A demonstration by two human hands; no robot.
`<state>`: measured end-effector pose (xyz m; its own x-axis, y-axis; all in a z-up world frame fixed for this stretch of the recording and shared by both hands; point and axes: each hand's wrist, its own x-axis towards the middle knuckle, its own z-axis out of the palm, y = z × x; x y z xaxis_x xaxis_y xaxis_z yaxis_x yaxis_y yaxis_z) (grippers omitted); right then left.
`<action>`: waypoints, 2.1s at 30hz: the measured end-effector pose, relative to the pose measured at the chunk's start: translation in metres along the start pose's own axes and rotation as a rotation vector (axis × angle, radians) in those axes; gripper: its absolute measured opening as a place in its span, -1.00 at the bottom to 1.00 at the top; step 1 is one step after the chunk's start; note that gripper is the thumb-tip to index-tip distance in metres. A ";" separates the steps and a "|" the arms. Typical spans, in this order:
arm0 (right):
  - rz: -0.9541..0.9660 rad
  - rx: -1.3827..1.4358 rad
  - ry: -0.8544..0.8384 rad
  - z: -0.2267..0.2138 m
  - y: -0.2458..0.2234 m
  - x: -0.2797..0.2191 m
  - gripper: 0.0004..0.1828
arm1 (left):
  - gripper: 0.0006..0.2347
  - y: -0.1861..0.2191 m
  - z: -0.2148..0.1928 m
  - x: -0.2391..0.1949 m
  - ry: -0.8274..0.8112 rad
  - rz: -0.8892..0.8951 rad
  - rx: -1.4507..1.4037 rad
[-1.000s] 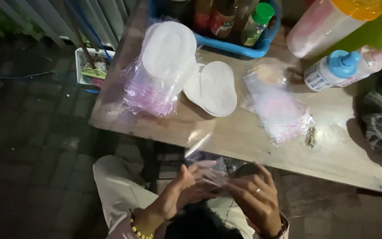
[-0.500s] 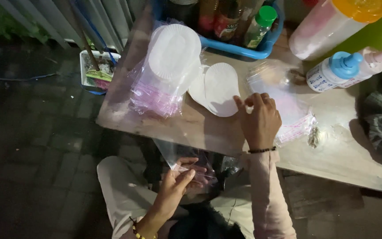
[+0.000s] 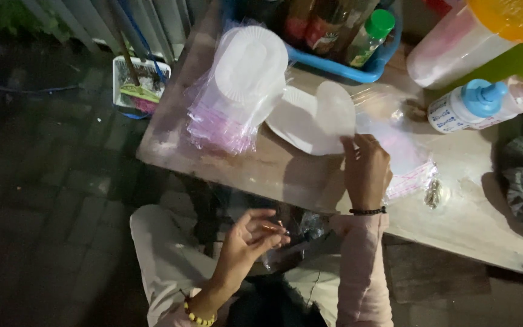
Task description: The person places white paper food boats into small clear plastic bags by hand at a table.
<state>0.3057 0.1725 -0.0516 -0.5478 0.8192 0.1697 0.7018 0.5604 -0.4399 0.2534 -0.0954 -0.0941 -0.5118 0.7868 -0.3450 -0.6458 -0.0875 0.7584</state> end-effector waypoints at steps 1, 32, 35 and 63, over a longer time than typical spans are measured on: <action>-0.023 0.014 0.061 -0.004 0.001 -0.004 -0.78 | -0.64 0.002 0.003 0.001 0.038 0.018 -0.039; -0.159 0.089 -0.017 -0.056 0.071 -0.200 -0.87 | -0.70 0.020 0.037 0.016 0.148 0.327 0.027; -0.176 0.112 0.069 -0.052 0.084 -0.203 -0.88 | -0.70 0.027 0.038 0.010 0.109 0.358 0.102; 0.048 0.581 -0.108 -0.038 0.087 -0.213 -0.80 | -0.50 0.067 0.078 0.137 0.313 0.692 2.347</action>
<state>0.5009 0.0513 -0.0926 -0.5862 0.8079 0.0599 0.3794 0.3391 -0.8608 0.1841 0.0547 -0.0473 -0.4533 0.8617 0.2282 0.8380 0.4992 -0.2203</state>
